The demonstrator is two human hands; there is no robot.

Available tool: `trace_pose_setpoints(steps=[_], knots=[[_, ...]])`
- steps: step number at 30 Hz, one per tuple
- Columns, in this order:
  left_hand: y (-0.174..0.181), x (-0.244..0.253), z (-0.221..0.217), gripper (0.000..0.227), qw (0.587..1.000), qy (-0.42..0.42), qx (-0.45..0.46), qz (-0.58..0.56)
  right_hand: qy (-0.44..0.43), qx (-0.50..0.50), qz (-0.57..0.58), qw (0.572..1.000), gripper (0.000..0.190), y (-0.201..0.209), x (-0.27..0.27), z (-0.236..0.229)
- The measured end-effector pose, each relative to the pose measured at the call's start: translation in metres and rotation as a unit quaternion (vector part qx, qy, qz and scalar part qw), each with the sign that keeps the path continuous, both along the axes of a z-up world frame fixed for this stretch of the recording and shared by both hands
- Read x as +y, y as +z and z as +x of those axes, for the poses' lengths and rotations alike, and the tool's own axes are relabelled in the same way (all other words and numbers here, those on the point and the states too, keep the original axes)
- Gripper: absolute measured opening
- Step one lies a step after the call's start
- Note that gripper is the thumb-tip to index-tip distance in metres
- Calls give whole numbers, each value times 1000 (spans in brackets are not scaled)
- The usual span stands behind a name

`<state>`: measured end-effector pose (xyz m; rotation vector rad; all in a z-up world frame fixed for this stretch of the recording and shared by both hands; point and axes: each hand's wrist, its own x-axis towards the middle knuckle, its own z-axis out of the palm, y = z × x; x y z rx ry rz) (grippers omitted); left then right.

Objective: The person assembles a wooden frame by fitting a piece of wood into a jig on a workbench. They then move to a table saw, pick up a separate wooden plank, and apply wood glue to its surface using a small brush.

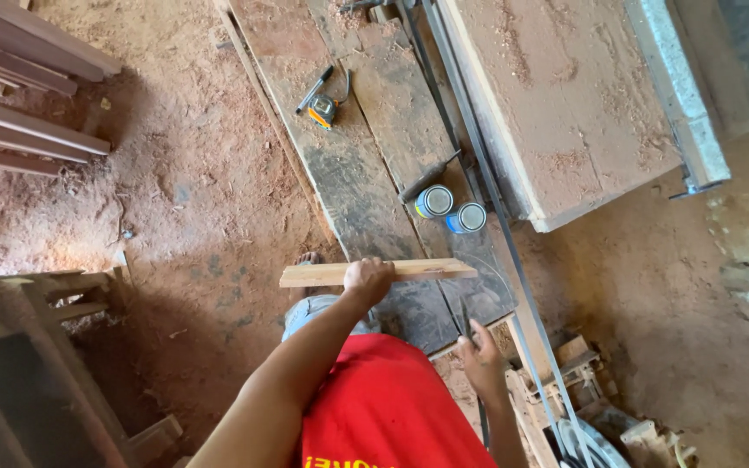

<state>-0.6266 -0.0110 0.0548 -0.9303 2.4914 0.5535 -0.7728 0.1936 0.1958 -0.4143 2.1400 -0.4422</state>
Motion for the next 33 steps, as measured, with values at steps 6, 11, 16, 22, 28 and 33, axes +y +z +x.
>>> trace_pose_setpoints(steps=[6,11,16,22,28,33], knots=[[-108,32,3,4,910,23,227,-347,-83,73,-152,982,48,-59,-34,-17],[-106,34,3,3,933,37,211,-288,-10,186,-102,977,49,-67,-55,-12],[-123,35,-3,3,902,42,249,-350,130,222,28,966,53,-70,-34,-16],[-92,37,4,3,904,44,247,-346,194,189,67,960,54,-51,-24,-28],[-134,37,-4,2,913,42,244,-323,206,172,25,963,49,-47,12,-22],[-115,29,-2,9,964,48,161,-208,110,257,-92,956,57,-43,-9,-18]])
